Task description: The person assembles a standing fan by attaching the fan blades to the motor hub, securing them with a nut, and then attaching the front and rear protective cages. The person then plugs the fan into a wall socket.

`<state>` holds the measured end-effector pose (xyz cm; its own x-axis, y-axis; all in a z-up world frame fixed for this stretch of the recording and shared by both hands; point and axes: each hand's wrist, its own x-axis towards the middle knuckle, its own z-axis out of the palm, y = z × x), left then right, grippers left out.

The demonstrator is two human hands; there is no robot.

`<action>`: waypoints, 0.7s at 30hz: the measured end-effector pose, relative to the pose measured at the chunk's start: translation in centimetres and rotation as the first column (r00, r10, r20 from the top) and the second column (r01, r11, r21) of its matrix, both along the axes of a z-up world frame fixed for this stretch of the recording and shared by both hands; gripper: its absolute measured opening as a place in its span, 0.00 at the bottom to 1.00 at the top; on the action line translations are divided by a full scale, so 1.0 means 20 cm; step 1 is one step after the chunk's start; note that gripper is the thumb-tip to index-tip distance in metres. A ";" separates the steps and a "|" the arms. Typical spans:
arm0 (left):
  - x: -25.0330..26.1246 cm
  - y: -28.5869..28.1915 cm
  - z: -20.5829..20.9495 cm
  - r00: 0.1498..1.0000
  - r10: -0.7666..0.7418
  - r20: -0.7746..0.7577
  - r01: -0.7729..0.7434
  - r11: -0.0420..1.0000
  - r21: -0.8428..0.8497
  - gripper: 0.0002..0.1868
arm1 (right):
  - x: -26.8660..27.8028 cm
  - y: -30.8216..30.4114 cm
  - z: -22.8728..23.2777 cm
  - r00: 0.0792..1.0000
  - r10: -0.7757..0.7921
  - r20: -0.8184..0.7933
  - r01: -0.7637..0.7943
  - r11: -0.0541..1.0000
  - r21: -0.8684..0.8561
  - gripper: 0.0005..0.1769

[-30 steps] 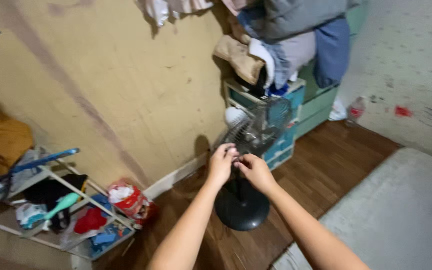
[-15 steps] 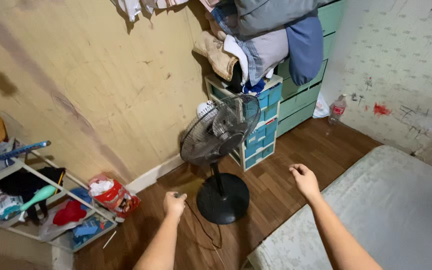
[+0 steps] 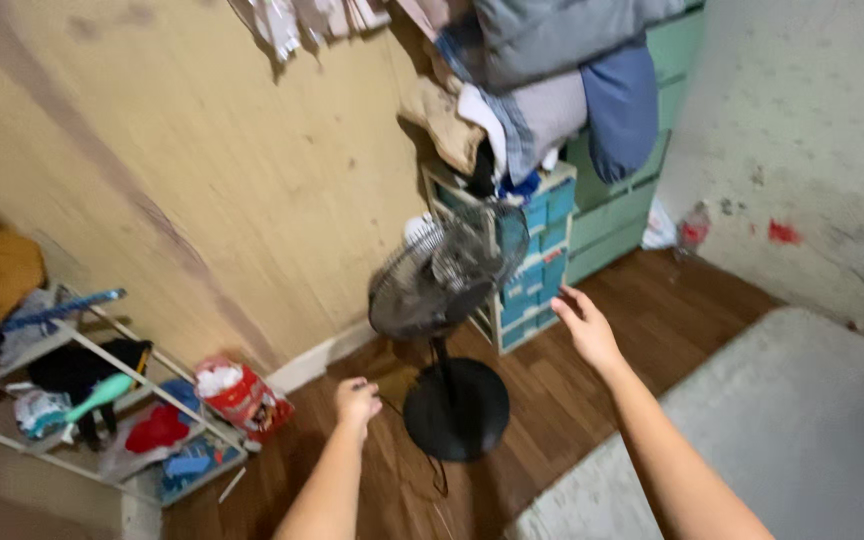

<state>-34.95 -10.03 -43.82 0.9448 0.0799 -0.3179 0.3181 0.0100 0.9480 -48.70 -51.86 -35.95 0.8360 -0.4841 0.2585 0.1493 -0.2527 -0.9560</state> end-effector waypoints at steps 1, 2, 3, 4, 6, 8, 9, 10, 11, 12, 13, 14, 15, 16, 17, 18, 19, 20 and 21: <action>0.00 0.00 0.00 1.000 0.004 -0.001 -0.004 1.000 -0.023 0.20 | 0.01 0.00 0.00 1.000 -0.010 0.016 0.010 1.000 -0.022 0.32; 0.00 0.00 0.01 1.000 0.007 0.002 -0.006 0.999 -0.048 0.20 | 0.04 0.00 0.00 0.999 -0.021 0.036 0.022 0.999 -0.045 0.32; 0.00 0.00 0.02 1.000 0.014 -0.001 -0.014 1.000 -0.024 0.19 | 0.06 0.00 0.00 0.999 -0.007 0.041 0.007 1.000 -0.014 0.32; -0.01 0.00 0.02 1.000 0.021 -0.003 -0.021 1.000 -0.002 0.18 | 0.07 0.00 -0.01 0.999 0.008 0.047 -0.008 1.000 0.013 0.33; -0.01 0.00 0.04 1.000 0.004 -0.003 -0.004 0.998 -0.069 0.18 | 0.10 0.01 -0.01 0.999 0.019 0.037 -0.020 1.000 0.021 0.33; -0.01 -0.01 0.05 1.000 0.008 -0.025 -0.010 0.996 -0.083 0.18 | 0.11 0.00 -0.01 1.000 0.007 0.007 -0.007 1.000 -0.020 0.33; -0.01 -0.02 0.06 0.999 0.021 -0.043 -0.024 0.998 -0.065 0.18 | 0.12 -0.01 -0.01 1.000 0.008 0.019 -0.007 0.999 -0.039 0.33; 0.00 -0.02 0.07 0.998 0.035 -0.059 -0.038 0.998 -0.046 0.18 | 0.13 -0.01 -0.01 0.999 0.009 0.033 -0.007 0.998 -0.058 0.33; -0.01 -0.03 0.07 0.999 0.013 -0.029 -0.015 0.998 -0.055 0.17 | 0.14 -0.02 -0.01 0.999 0.009 0.048 -0.006 0.997 -0.076 0.33; -0.02 -0.02 0.06 1.000 -0.006 0.001 0.006 0.998 -0.062 0.16 | 0.15 -0.02 -0.01 0.998 0.018 0.058 -0.015 0.998 -0.059 0.34; 0.00 -0.03 0.07 0.999 -0.026 0.032 0.028 0.997 -0.067 0.16 | 0.16 -0.02 -0.01 0.997 0.027 0.069 -0.024 0.999 -0.042 0.34; 0.00 -0.03 0.09 0.999 -0.036 0.018 0.037 0.995 -0.095 0.17 | 0.17 -0.02 -0.01 0.996 0.037 0.078 -0.035 0.999 -0.024 0.35; 0.00 -0.02 0.09 0.999 -0.046 0.006 0.047 0.991 -0.122 0.17 | 0.18 -0.02 0.00 0.998 0.040 0.055 -0.039 0.999 -0.009 0.35; 0.01 -0.02 0.10 0.998 -0.058 -0.008 0.057 0.987 -0.149 0.18 | 0.18 -0.02 0.00 0.999 0.042 0.030 -0.042 0.999 0.007 0.35; 0.02 -0.03 0.12 0.999 -0.030 -0.022 0.026 0.988 -0.155 0.18 | 0.19 -0.02 0.01 0.999 0.044 0.005 -0.044 0.999 0.023 0.35; 0.02 -0.04 0.14 0.999 -0.002 -0.039 -0.005 0.987 -0.159 0.19 | 0.19 -0.01 0.02 0.999 0.045 0.003 -0.045 0.999 0.019 0.35; 0.03 -0.05 0.16 0.998 0.026 -0.055 -0.035 0.986 -0.163 0.21 | 0.20 -0.01 0.03 0.999 0.046 0.001 -0.047 0.999 0.016 0.35; 0.03 -0.06 0.17 0.998 0.034 -0.056 -0.043 0.985 -0.165 0.20 | 0.20 -0.01 0.03 0.999 0.045 -0.002 -0.045 0.999 0.013 0.35; 0.03 -0.07 0.19 0.998 0.042 -0.056 -0.051 0.985 -0.166 0.20 | 0.20 -0.02 0.03 0.999 0.041 0.000 -0.041 0.999 0.015 0.35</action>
<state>-34.31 -11.41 -40.02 0.9229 0.0651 -0.3795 0.3628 0.1829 0.9137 -44.67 -52.19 -35.34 0.8552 -0.4533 0.2512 0.1590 -0.2318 -0.9597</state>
